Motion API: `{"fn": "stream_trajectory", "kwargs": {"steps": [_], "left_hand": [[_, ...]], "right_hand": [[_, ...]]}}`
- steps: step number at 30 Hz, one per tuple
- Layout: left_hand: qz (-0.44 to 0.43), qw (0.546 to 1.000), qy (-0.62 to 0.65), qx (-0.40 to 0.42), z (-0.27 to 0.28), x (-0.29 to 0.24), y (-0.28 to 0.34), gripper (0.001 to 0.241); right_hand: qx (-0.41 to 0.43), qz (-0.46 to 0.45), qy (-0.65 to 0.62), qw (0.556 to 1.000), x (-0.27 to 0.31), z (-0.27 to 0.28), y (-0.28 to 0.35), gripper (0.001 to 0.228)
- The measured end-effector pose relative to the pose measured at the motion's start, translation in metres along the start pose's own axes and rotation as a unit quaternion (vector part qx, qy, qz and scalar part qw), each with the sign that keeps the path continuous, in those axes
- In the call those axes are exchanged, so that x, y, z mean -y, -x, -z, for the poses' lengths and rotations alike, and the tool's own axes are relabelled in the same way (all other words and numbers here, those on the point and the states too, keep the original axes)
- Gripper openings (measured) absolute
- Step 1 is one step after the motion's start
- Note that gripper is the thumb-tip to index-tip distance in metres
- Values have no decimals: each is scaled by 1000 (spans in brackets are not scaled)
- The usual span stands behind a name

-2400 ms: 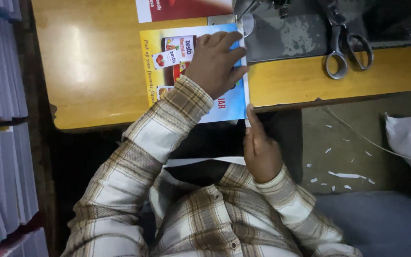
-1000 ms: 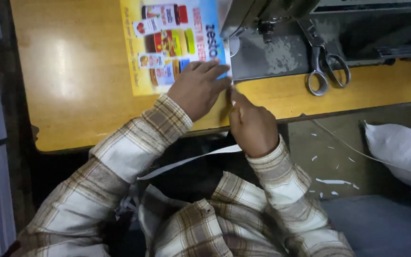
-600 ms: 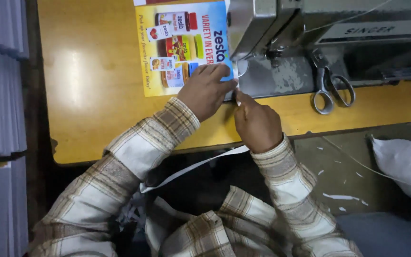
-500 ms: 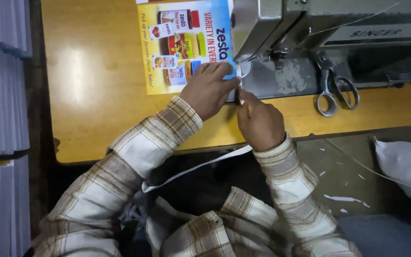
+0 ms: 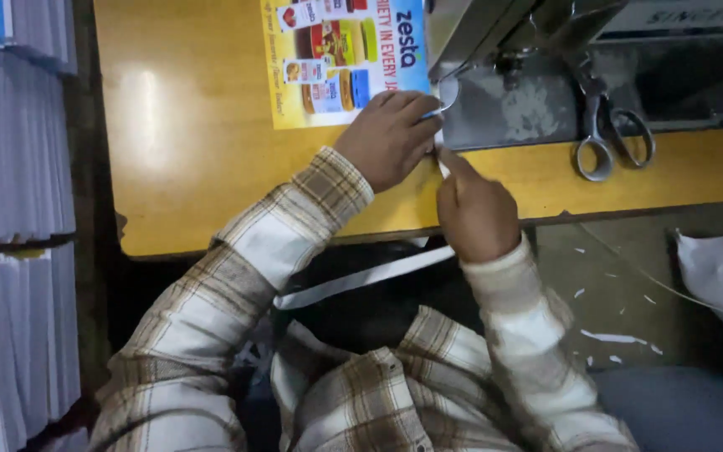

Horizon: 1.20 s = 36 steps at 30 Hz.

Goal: The person places printed sheets onto a work surface, aligns a thin white strip along the edge of each sheet, and presses it down by hand before moving the prepared sheet to the side.

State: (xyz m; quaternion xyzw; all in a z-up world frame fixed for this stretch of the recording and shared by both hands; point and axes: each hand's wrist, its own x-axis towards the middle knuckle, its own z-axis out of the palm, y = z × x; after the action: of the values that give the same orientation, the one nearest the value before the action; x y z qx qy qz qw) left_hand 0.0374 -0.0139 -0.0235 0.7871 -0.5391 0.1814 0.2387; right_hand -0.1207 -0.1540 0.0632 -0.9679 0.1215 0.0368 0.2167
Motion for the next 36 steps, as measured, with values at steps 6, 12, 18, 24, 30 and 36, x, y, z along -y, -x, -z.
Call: {"fn": "stream_trajectory", "kwargs": {"steps": [6, 12, 18, 24, 30, 36], "left_hand": [[86, 991, 42, 94, 38, -23, -16, 31], [103, 992, 36, 66, 37, -42, -11, 34], [92, 991, 57, 75, 29, -79, 10, 44], [83, 993, 77, 23, 35, -123, 61, 32], [299, 945, 100, -88, 92, 5, 171, 44], [617, 732, -288, -24, 316, 62, 259, 70]], "right_hand": [[-108, 86, 0, 990, -33, -33, 91, 51], [-58, 55, -84, 993, -35, -37, 126, 56], [-74, 40, -45, 995, -50, -68, 130, 62], [-117, 79, 20, 990, -90, -115, 128, 58], [-123, 125, 6, 984, -68, -94, 128, 53], [-128, 77, -67, 987, -62, -94, 127, 55]]}}
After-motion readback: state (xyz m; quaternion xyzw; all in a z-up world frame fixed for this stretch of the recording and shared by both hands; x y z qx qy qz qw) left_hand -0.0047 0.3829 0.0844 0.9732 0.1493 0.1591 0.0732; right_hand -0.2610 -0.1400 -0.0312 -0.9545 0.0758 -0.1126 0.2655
